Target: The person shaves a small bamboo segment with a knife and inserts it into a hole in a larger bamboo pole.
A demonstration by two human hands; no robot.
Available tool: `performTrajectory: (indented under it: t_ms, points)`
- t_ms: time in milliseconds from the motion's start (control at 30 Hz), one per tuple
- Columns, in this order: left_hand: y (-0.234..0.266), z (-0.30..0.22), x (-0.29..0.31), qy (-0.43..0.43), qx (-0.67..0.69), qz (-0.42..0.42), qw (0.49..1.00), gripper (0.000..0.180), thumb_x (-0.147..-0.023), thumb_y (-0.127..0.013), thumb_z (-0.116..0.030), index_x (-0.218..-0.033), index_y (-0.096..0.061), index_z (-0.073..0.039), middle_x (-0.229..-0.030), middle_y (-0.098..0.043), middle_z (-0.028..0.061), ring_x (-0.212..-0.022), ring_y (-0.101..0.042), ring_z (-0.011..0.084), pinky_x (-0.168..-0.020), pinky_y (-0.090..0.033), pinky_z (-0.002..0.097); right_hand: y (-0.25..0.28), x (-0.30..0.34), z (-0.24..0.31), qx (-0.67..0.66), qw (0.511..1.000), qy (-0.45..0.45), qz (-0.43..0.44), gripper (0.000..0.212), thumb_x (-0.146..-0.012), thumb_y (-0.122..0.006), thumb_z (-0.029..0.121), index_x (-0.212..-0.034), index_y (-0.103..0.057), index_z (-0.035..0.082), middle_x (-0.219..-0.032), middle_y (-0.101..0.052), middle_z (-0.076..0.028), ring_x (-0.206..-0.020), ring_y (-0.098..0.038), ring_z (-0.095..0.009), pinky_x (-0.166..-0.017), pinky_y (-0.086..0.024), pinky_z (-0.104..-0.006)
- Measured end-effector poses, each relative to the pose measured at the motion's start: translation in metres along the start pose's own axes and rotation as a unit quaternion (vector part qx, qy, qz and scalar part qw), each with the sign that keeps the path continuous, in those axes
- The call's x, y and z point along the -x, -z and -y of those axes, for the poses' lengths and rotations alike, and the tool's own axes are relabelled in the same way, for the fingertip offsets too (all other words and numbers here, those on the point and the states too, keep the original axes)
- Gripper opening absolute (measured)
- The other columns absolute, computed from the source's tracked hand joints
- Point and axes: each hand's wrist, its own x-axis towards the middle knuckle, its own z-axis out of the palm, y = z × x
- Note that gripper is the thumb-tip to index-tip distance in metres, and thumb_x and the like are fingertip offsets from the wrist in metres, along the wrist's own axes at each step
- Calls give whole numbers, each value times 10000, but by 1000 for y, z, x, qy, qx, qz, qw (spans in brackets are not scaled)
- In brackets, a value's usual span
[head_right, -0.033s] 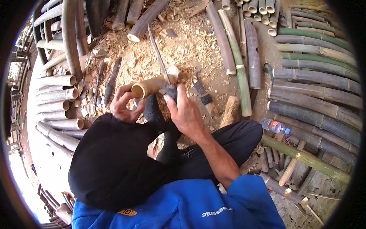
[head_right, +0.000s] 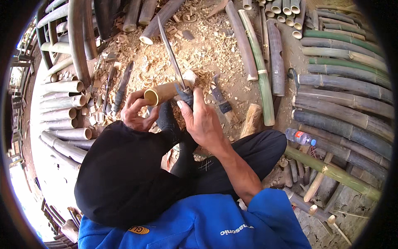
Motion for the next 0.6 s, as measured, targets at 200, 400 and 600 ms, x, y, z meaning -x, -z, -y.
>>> performTrajectory:
  t_ms: [200,400,600]
  points:
    - [0,-9,-18,-5,4,-5,1000,256,-698,-876,-49,-891,-708,-40,-1051,-700,162,-930,-729,273,-793,-595,363,-15,-22,-30,229,967,-57,96,366,-1028,-562,241,-1207,-455,-60,-867,-681,-296,-839,-691,-496,-697,-553,-517]
    - [-3,0,6,30,-22,1,999,226,-727,-863,-36,-896,-713,-48,-1027,-698,150,-909,-727,268,-780,-594,364,5,-4,-33,38,997,-55,44,366,-1025,-579,285,-1184,-481,-30,-882,-681,-270,-817,-669,-505,-708,-507,-541]
    - [-11,4,-14,-16,-3,-7,1000,253,-732,-869,-37,-917,-697,-34,-1043,-693,155,-915,-726,280,-779,-593,363,-9,-17,-27,-47,985,149,-77,295,-1015,-605,190,-1161,-467,-27,-789,-664,-253,-735,-682,-471,-609,-520,-505]
